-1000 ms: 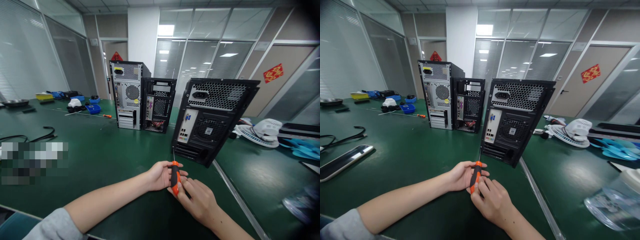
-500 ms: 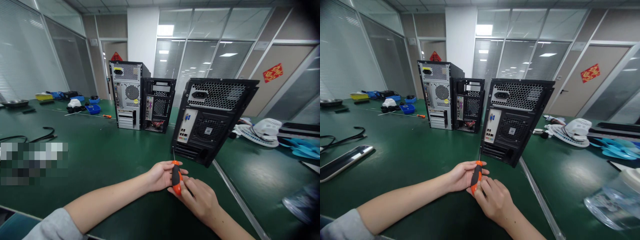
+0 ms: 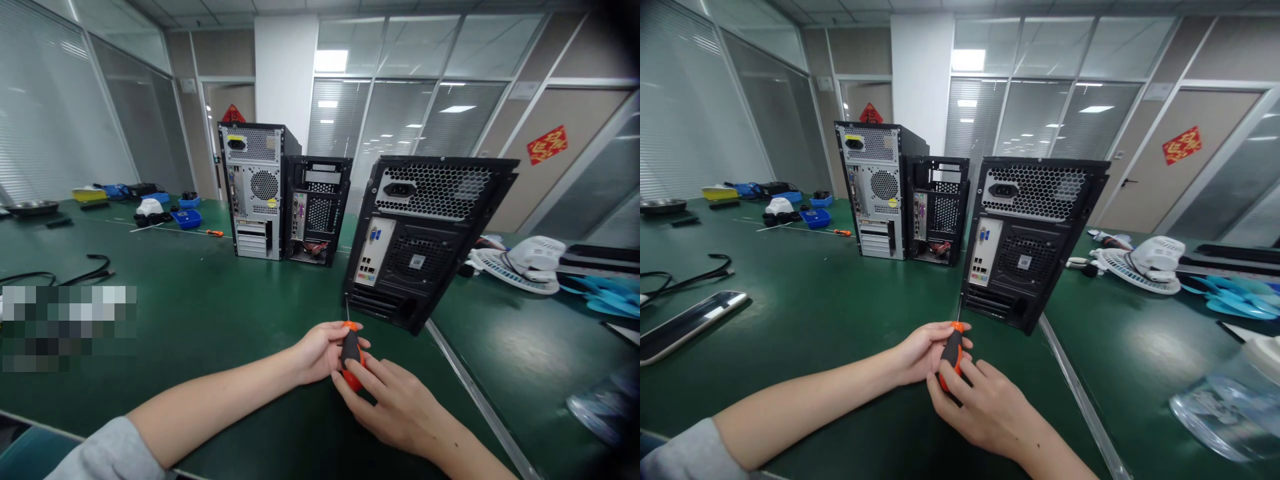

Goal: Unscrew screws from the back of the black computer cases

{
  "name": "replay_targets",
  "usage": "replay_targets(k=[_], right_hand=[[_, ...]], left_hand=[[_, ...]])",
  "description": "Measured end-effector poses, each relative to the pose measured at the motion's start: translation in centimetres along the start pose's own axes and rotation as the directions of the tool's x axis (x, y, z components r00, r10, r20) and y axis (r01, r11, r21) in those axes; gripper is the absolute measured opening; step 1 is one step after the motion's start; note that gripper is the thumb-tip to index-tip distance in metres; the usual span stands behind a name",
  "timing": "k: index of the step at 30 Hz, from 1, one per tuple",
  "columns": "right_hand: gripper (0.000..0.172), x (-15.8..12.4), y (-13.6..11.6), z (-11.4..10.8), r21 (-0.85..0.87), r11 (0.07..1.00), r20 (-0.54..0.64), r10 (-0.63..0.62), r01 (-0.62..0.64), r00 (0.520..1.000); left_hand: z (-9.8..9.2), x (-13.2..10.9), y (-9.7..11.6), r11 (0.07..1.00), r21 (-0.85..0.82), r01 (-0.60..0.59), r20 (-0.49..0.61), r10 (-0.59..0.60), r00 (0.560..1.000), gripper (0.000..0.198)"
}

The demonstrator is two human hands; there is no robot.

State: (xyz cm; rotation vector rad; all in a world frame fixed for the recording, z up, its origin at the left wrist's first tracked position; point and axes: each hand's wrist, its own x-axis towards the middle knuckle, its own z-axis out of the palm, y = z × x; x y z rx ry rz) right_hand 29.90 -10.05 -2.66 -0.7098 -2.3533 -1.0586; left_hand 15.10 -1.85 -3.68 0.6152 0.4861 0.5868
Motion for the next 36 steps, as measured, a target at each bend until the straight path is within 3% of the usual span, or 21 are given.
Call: replay_targets(k=[15,36], right_hand=[[0.035,0.0,0.5,-0.3,-0.009,0.996,0.142,-0.086,0.088,0.986],[0.035,0.4,0.7,-0.5,0.02,0.998,0.09,-0.06,0.059,0.994]], left_hand=[[0.3,0.0,0.0,0.998,0.058,-0.036,-0.043,0.038,0.998,0.021],[1.1,-0.7,0.0,0.988,0.144,-0.061,-0.103,0.076,0.992,0.013]])
